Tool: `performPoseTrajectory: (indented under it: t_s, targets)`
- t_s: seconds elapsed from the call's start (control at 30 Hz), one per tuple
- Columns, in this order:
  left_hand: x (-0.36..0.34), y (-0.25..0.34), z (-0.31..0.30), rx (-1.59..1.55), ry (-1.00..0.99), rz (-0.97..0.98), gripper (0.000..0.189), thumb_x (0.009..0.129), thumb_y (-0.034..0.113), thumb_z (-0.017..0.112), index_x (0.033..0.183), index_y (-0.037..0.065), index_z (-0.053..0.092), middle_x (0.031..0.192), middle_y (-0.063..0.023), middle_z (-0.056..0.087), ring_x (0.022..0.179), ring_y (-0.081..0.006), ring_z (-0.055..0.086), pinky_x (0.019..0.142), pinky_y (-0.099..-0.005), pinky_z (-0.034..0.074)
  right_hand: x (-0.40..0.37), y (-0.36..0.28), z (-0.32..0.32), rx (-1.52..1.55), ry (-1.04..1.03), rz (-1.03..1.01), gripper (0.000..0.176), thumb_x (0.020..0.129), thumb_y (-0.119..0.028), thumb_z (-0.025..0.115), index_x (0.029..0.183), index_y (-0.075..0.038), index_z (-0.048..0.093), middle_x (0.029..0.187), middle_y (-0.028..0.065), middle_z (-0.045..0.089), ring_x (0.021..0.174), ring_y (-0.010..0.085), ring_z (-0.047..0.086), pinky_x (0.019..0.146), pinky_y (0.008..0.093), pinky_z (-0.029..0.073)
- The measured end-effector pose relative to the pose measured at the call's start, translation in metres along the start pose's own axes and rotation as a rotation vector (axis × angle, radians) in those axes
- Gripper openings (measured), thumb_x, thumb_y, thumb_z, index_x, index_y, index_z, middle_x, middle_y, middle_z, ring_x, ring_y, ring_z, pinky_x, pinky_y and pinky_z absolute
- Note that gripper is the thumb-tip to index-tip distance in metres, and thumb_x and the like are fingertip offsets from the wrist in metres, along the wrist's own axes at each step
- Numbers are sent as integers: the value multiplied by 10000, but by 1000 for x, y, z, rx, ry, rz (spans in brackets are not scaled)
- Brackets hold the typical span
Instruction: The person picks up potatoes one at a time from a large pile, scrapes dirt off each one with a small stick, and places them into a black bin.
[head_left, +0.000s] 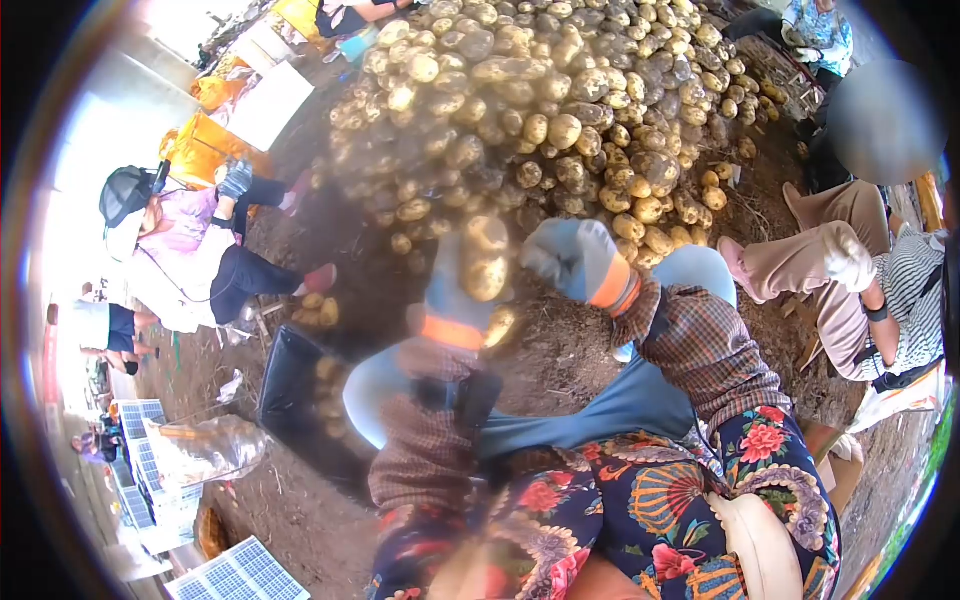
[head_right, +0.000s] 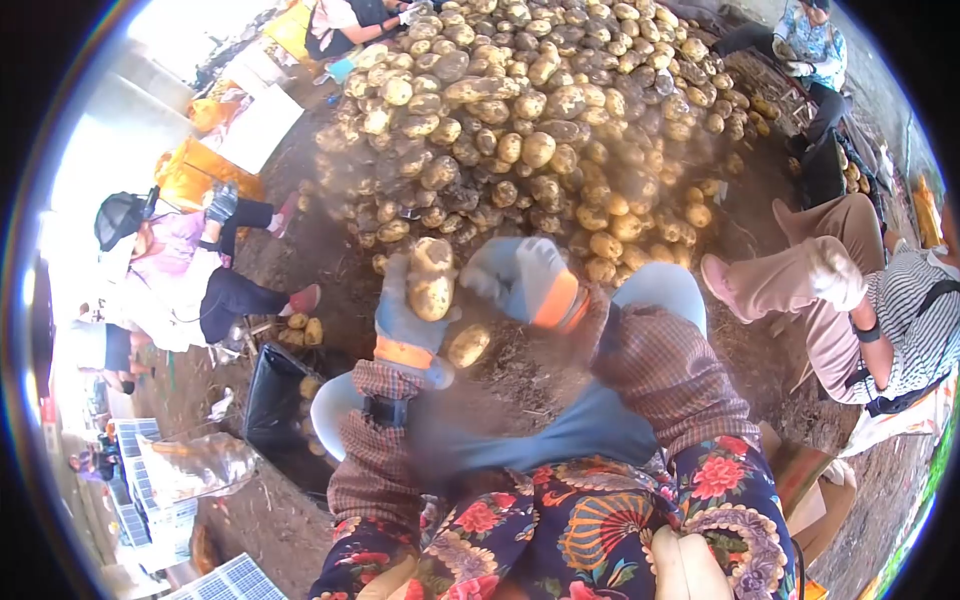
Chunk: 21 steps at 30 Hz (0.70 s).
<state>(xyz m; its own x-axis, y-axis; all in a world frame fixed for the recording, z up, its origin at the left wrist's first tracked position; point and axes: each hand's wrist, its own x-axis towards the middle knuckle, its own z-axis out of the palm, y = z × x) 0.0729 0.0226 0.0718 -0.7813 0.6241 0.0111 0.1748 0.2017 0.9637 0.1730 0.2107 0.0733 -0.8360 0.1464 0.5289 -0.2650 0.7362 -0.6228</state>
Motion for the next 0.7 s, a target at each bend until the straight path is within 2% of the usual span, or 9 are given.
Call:
performPoseTrajectory:
  t_s: [0.03,0.13,0.27,0.43,0.5,0.57,0.6,0.67,0.7]
  targets:
    - [-1,17,-2,78,-57,46,434,1031,428,536,1336,124,589,1082,-80,710,874,-171,696,655,-285,547,1,-10,4,-44,-66,54,250,957,-330,659,932,-99,754,780,133,703,733,378,669,649,436,540]
    - [15,-18,-4,-247,85,-158,430,1054,452,485,1230,87,628,885,-75,715,704,-182,667,533,-298,484,9,1,20,38,-39,280,297,957,-380,654,906,-105,754,790,150,697,753,377,673,660,447,533]
    - [27,-13,-3,-697,201,-491,445,1054,467,489,1180,71,650,870,-82,727,667,-193,671,476,-306,457,20,9,30,-34,-196,470,358,951,-449,643,893,-113,753,807,178,691,795,397,669,729,466,530]
    - [15,-33,-10,-726,102,-321,449,1039,450,530,1243,62,626,992,-81,724,775,-192,682,619,-297,511,27,4,46,-94,-211,495,362,959,-464,604,940,-144,772,901,158,733,857,384,698,785,470,552]
    - [9,-31,-11,-724,63,-264,461,1033,444,546,1277,58,606,1031,-78,719,816,-186,680,681,-293,529,21,60,79,-221,-238,580,337,952,-435,603,961,-148,780,938,161,739,886,383,703,799,465,559]
    - [5,-31,-15,-716,-85,-128,485,1016,429,592,1317,49,576,1092,-67,698,868,-153,656,775,-287,539,25,98,82,-369,-249,608,326,945,-396,593,990,-138,788,981,174,742,938,385,707,824,464,568]
    - [1,-32,-18,-752,-33,-223,472,1001,430,618,1300,64,598,1100,-69,701,904,-166,657,796,-309,543,34,79,76,-184,2,747,354,945,-408,595,986,-111,784,965,194,736,937,394,704,823,466,562]
    - [11,-35,-11,-877,109,-362,448,972,431,669,1267,95,644,1117,-74,707,977,-191,661,837,-352,549,37,56,70,10,41,695,372,955,-431,596,985,-106,775,940,208,727,925,404,698,813,471,552]
    - [14,-38,-10,-749,178,-297,432,976,438,660,1250,104,655,1119,-71,709,993,-197,660,840,-358,550,38,46,65,7,60,651,368,962,-429,596,984,-106,772,930,207,724,911,405,694,804,469,548]
